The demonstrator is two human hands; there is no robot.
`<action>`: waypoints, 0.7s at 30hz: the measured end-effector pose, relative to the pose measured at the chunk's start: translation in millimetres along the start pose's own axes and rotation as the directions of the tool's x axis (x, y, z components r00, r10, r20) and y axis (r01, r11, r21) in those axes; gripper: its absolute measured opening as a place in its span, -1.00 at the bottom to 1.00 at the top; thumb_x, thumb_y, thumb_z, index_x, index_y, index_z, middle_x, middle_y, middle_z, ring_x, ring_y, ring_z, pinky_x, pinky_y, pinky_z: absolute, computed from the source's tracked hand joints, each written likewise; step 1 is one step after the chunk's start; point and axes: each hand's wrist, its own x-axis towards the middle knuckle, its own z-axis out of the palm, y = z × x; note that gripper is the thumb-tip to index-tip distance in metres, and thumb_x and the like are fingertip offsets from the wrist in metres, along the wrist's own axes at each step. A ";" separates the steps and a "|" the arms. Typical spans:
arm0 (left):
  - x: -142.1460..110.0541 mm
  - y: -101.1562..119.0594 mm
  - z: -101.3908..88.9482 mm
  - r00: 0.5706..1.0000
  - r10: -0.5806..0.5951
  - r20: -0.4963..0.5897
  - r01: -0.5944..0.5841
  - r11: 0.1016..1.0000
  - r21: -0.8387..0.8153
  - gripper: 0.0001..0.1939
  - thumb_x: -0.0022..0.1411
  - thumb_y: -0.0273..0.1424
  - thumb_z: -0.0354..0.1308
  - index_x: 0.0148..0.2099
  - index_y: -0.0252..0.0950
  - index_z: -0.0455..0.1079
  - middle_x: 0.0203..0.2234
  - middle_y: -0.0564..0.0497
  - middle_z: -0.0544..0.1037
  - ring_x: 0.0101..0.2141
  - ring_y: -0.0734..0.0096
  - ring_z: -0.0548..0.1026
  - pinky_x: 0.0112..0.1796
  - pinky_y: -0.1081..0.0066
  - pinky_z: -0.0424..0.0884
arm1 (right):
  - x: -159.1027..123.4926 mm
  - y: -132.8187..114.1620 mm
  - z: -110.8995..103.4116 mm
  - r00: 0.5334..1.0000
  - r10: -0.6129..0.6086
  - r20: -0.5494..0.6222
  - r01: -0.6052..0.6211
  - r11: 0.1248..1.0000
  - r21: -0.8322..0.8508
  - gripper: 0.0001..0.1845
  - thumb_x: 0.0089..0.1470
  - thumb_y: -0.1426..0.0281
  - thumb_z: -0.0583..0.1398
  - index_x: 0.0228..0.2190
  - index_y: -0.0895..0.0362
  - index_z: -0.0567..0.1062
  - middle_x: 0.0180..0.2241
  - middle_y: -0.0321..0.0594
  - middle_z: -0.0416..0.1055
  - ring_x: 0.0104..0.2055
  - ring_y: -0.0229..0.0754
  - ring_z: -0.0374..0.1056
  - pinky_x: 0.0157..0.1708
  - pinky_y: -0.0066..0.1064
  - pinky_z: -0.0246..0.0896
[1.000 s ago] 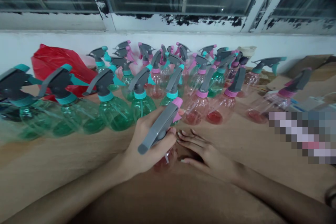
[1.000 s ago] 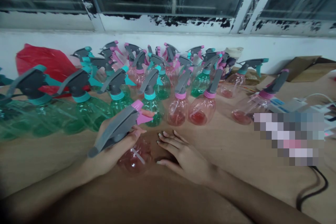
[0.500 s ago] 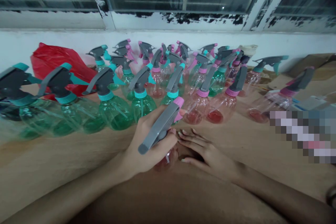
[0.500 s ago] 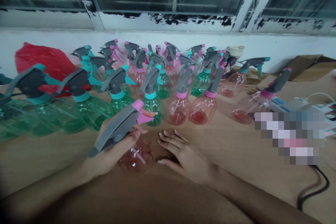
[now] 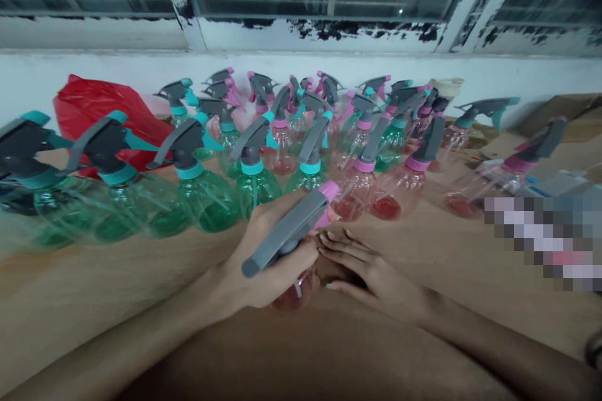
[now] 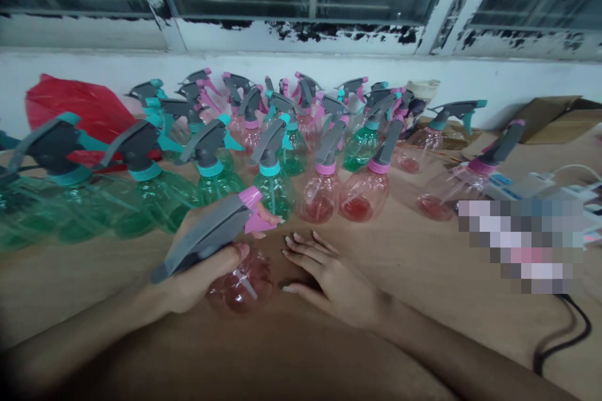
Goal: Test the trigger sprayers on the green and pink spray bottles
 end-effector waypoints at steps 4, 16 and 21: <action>1.1 0.7 -0.7 1.000 0.001 0.024 0.000 0.998 -0.060 -0.86 -0.04 -0.50 -0.06 -0.52 -0.18 0.04 -0.60 0.13 0.23 -0.56 0.42 0.27 -0.51 0.41 0.25 | 0.2 -1.2 -1.0 1.000 -0.005 -0.010 0.005 1.000 0.005 -0.41 0.16 0.15 0.05 0.16 0.07 0.11 0.16 -0.21 0.17 0.22 -0.13 0.02 0.23 -0.04 -0.19; -2.3 -3.7 2.1 0.999 -0.029 0.020 0.032 0.990 -0.139 -0.77 0.00 -0.54 -0.02 -0.27 -0.17 0.28 -0.51 0.11 0.34 -0.51 0.41 0.34 -0.43 0.41 0.33 | -0.3 0.7 -1.1 1.000 -0.015 -0.008 0.015 1.000 0.000 -0.40 0.16 0.15 0.04 0.18 0.06 0.07 0.18 -0.20 0.13 0.24 -0.12 -0.02 0.22 -0.06 -0.15; -3.9 -5.5 5.0 0.999 -0.035 0.005 0.035 0.990 -0.133 -0.82 -0.01 -0.54 0.00 -0.30 -0.21 0.27 -0.57 0.13 0.26 -0.55 0.43 0.29 -0.46 0.43 0.32 | -0.4 0.1 -1.1 1.000 -0.011 -0.005 0.011 1.000 -0.002 -0.41 0.16 0.15 0.04 0.17 0.07 0.09 0.18 -0.20 0.13 0.24 -0.15 -0.02 0.23 -0.08 -0.16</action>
